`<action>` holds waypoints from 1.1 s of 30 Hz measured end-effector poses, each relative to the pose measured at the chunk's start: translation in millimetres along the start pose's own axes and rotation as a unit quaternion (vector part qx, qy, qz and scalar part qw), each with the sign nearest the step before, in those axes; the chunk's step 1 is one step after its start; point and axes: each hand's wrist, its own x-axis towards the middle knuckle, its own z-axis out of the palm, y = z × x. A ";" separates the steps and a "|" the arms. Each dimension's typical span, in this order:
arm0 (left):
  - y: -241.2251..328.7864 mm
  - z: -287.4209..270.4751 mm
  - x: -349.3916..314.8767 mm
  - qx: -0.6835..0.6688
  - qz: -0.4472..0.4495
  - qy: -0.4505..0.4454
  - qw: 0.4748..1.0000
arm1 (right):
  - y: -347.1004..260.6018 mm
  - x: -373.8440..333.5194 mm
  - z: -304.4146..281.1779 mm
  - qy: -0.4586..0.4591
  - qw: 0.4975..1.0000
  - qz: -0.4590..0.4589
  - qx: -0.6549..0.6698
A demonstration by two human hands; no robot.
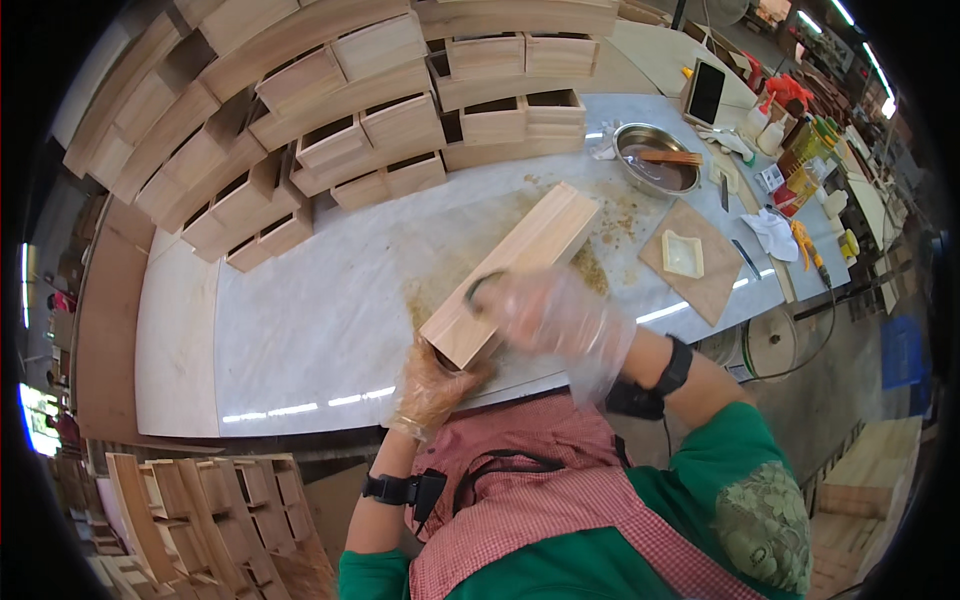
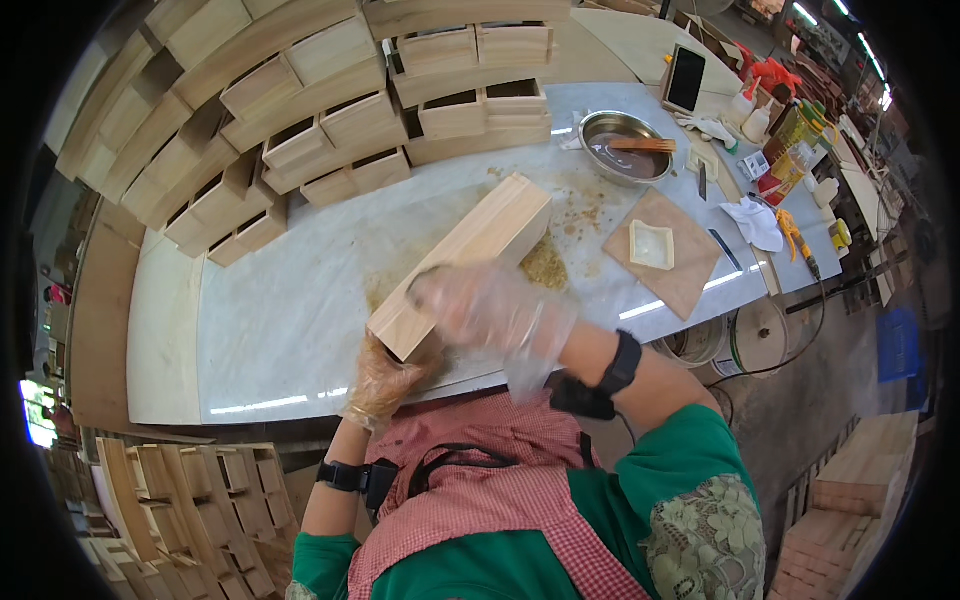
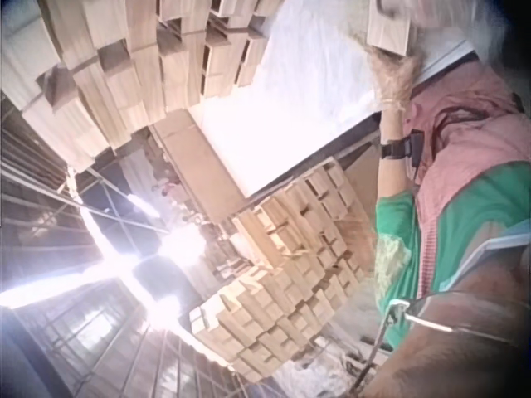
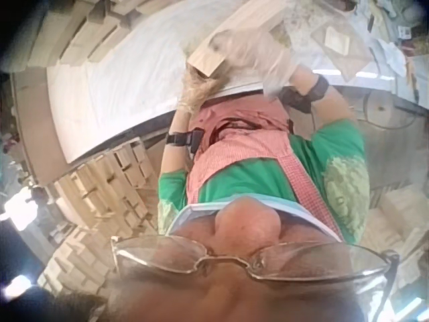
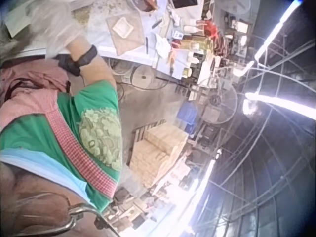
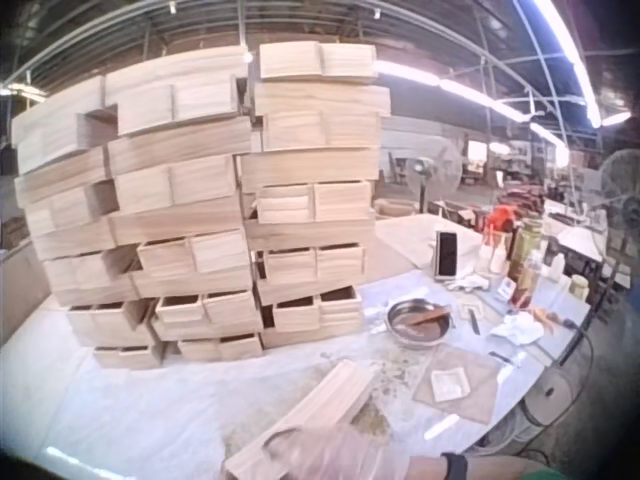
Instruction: The person sands the interior and exterior surfaces of small wooden boxes using a green sanding block. They handle each box one at a time, turning it to reach all sides, and place finished boxes onto a stack. The process is repeated for multiple boxes on a workbench.
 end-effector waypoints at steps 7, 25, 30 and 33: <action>-11.3 1.6 1.6 0.044 0.066 0.038 0.996 | 101.5 -18.9 0.4 0.013 0.973 0.174 -0.148; -6.3 3.1 2.5 0.030 0.037 0.034 0.998 | 53.3 -6.7 48.1 0.040 0.994 0.088 -0.053; -25.9 -0.5 4.1 0.062 0.075 0.032 0.995 | -38.9 7.6 19.9 -0.057 0.993 0.068 0.081; -8.9 6.1 -1.2 -0.045 0.065 0.060 0.995 | 32.2 -7.5 24.3 -0.020 0.995 0.047 -0.090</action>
